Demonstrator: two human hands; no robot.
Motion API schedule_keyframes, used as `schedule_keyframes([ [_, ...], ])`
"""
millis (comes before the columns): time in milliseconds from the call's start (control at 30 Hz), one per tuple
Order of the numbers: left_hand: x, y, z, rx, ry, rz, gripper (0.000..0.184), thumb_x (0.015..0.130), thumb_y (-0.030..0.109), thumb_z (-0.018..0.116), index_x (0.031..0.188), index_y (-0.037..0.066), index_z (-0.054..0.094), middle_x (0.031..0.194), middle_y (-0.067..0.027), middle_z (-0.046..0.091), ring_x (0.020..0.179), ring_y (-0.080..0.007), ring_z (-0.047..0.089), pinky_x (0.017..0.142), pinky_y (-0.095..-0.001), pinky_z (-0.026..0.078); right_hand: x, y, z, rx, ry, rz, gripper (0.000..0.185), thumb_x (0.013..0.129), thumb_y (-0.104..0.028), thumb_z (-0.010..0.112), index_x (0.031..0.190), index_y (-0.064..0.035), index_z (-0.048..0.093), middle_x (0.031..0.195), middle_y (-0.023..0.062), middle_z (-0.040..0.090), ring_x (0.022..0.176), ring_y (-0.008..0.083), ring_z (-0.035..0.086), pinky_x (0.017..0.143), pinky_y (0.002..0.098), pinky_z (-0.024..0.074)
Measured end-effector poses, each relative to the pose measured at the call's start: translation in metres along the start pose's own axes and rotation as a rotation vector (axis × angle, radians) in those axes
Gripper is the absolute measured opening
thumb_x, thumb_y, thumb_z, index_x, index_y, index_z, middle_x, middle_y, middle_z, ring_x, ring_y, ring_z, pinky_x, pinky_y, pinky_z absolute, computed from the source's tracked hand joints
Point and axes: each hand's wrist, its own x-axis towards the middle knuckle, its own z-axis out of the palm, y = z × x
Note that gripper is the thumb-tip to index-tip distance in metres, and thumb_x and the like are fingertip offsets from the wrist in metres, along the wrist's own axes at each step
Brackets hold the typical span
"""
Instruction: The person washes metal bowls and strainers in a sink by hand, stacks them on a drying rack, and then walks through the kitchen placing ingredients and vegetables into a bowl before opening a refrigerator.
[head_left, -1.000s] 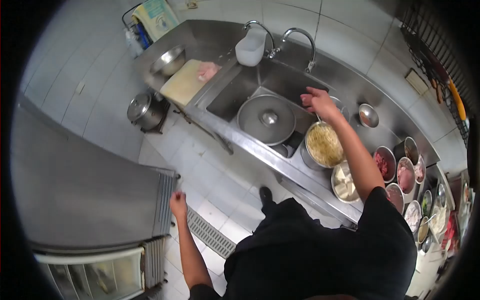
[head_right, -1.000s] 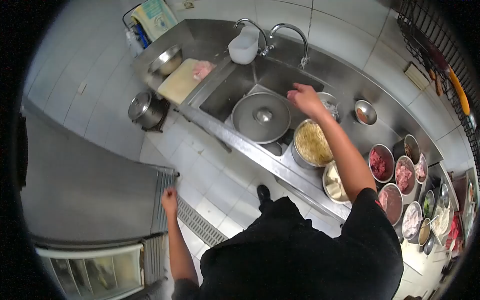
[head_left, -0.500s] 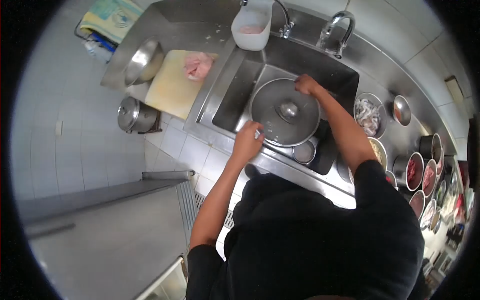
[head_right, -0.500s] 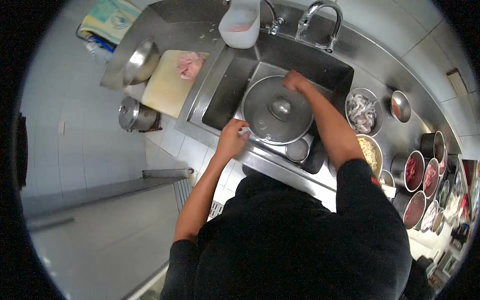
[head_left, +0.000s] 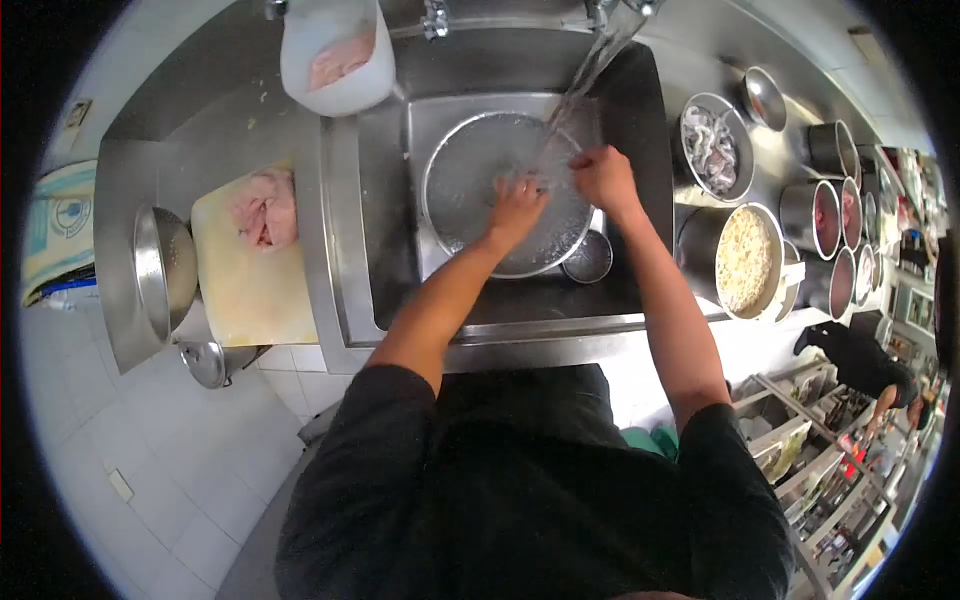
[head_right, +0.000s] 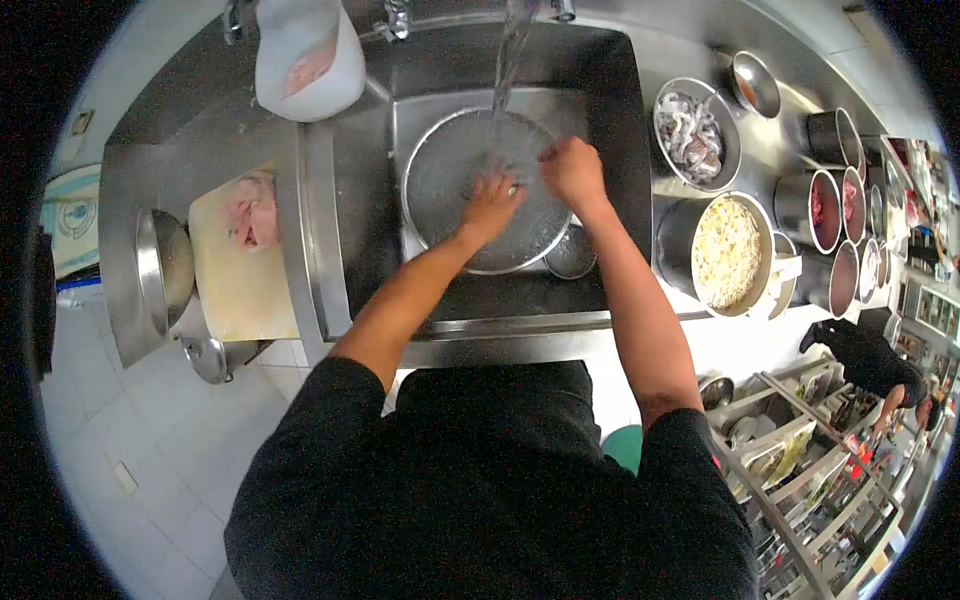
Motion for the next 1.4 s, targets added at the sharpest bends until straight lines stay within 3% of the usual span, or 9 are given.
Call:
schedule_keyframes([
  [167,0.018,-0.009,-0.008,-0.087,-0.044,-0.009,0.028,0.074,0.012,0.055,0.102,0.01,0.056,0.116,-0.0159,0.042,0.117,-0.0322,0.035,0.089,-0.0548,0.032,-0.038,0.056,0.018,0.125,-0.019,0.213,0.016,0.064,-0.007,0.056,0.076,-0.0024,0.065,0.073,0.0182,0.061,0.072,0.0303,0.062,0.067,0.0343,0.0485],
  [333,0.029,-0.032,-0.026,-0.224,-0.242,-0.121,0.035,0.076,0.008,0.049,0.11,0.01,0.053,0.11,-0.0185,0.052,0.111,-0.0346,0.043,0.095,-0.0439,0.033,-0.02,-0.018,0.022,0.225,0.0,0.002,0.015,0.066,-0.008,0.054,0.075,-0.0013,0.065,0.072,0.0186,0.061,0.069,0.0303,0.062,0.065,0.0339,0.0483],
  [500,-0.008,-0.033,-0.083,-0.417,-0.33,-0.456,0.02,0.064,0.003,0.053,0.081,0.007,0.063,0.086,-0.019,0.06,0.087,-0.0327,0.057,0.078,-0.0399,0.045,0.016,-0.052,0.033,0.514,-0.248,-0.033,0.02,0.068,-0.005,0.054,0.083,0.0053,0.064,0.061,0.0122,0.061,0.059,0.0156,0.062,0.057,0.0276,0.0482],
  [633,-0.045,-0.042,-0.067,-0.435,-0.253,-0.646,0.015,0.064,0.005,0.057,0.078,0.006,0.06,0.086,-0.0193,0.058,0.083,-0.0323,0.057,0.072,-0.0401,0.046,0.027,-0.041,0.043,0.027,-0.155,-0.119,0.019,0.066,-0.009,0.058,0.079,0.0024,0.065,0.061,0.0121,0.062,0.058,0.0169,0.062,0.057,0.0283,0.0485],
  [833,-0.041,-0.01,-0.02,-0.144,-0.178,-0.3,0.034,0.076,0.013,0.053,0.11,0.012,0.05,0.131,-0.0155,0.031,0.116,-0.0346,0.035,0.086,-0.0464,0.04,-0.007,-0.032,0.029,0.068,-0.121,0.013,0.013,0.066,-0.01,0.056,0.073,-0.0064,0.067,0.074,0.017,0.062,0.073,0.0321,0.061,0.069,0.0367,0.0488],
  [1000,0.005,-0.006,-0.002,0.142,-0.072,-0.03,0.03,0.082,0.019,0.046,0.111,0.017,0.052,0.127,-0.0111,0.036,0.123,-0.0337,0.027,0.09,-0.0576,0.032,-0.04,-0.008,0.016,0.227,-0.243,0.272,0.017,0.065,-0.01,0.056,0.077,-0.006,0.067,0.077,0.0171,0.062,0.077,0.0313,0.062,0.072,0.0371,0.0484],
  [1133,0.024,-0.013,-0.01,0.151,-0.067,0.008,0.026,0.081,0.02,0.047,0.104,0.014,0.058,0.121,-0.0107,0.043,0.118,-0.0331,0.034,0.087,-0.0604,0.032,-0.04,0.039,0.018,0.029,0.032,0.231,0.018,0.065,-0.014,0.058,0.079,-0.0059,0.067,0.084,0.0201,0.062,0.082,0.0324,0.06,0.075,0.0382,0.0479],
  [1267,0.044,-0.023,-0.017,0.294,0.036,-0.058,0.023,0.078,0.017,0.05,0.098,0.01,0.059,0.102,-0.0111,0.05,0.097,-0.0285,0.049,0.073,-0.0469,0.047,-0.012,0.117,0.067,-0.229,-0.005,0.455,0.027,0.067,-0.014,0.057,0.088,0.0024,0.063,0.092,0.0216,0.06,0.088,0.0345,0.059,0.076,0.039,0.0473],
  [1400,0.062,-0.042,-0.043,0.233,0.042,-0.23,0.02,0.077,0.017,0.051,0.093,0.007,0.057,0.086,-0.0089,0.05,0.081,-0.0239,0.056,0.058,-0.0336,0.052,0.005,0.17,0.121,0.315,-0.153,0.863,0.031,0.076,-0.02,0.053,0.091,0.0062,0.06,0.088,0.0192,0.061,0.078,0.0238,0.06,0.068,0.0363,0.0459],
])
